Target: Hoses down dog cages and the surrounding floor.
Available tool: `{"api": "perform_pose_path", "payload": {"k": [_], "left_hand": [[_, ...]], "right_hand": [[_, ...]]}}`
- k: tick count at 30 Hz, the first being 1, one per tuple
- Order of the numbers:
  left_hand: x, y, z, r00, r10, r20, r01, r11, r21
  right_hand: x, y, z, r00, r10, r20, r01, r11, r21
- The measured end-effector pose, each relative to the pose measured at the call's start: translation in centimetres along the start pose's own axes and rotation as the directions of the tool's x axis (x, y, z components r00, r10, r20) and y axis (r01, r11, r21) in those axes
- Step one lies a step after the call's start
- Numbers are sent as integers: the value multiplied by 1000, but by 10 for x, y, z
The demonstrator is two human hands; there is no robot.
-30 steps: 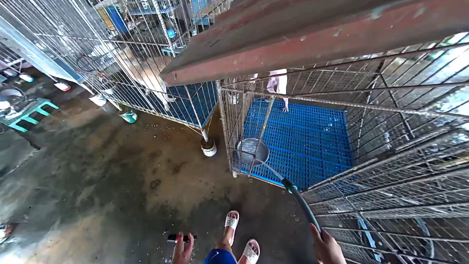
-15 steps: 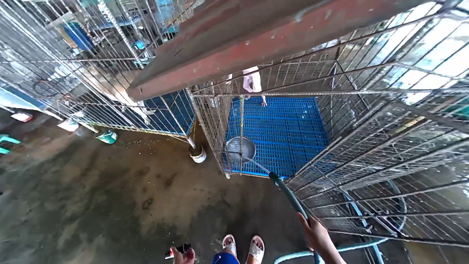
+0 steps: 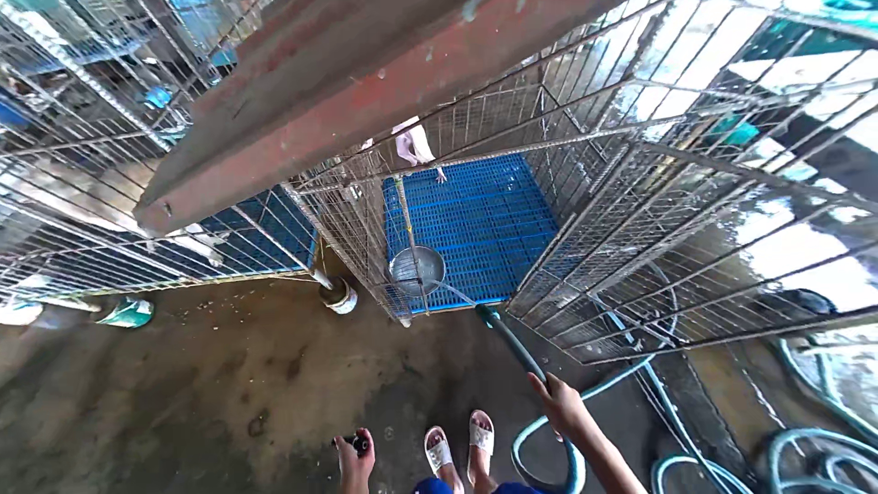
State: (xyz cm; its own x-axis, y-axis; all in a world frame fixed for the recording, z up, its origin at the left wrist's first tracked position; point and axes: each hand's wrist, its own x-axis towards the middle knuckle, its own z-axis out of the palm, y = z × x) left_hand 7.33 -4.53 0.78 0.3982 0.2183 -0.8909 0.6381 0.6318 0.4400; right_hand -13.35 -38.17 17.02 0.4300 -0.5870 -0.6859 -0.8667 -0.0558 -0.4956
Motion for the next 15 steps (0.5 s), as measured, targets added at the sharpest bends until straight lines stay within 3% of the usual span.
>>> {"api": "perform_pose_path", "payload": {"k": [15], "left_hand": [[8,-4,51,978,-65,198,7,959,284]], "right_hand": [[-23,-1,21,1000,8,8,-8,999,33]]}}
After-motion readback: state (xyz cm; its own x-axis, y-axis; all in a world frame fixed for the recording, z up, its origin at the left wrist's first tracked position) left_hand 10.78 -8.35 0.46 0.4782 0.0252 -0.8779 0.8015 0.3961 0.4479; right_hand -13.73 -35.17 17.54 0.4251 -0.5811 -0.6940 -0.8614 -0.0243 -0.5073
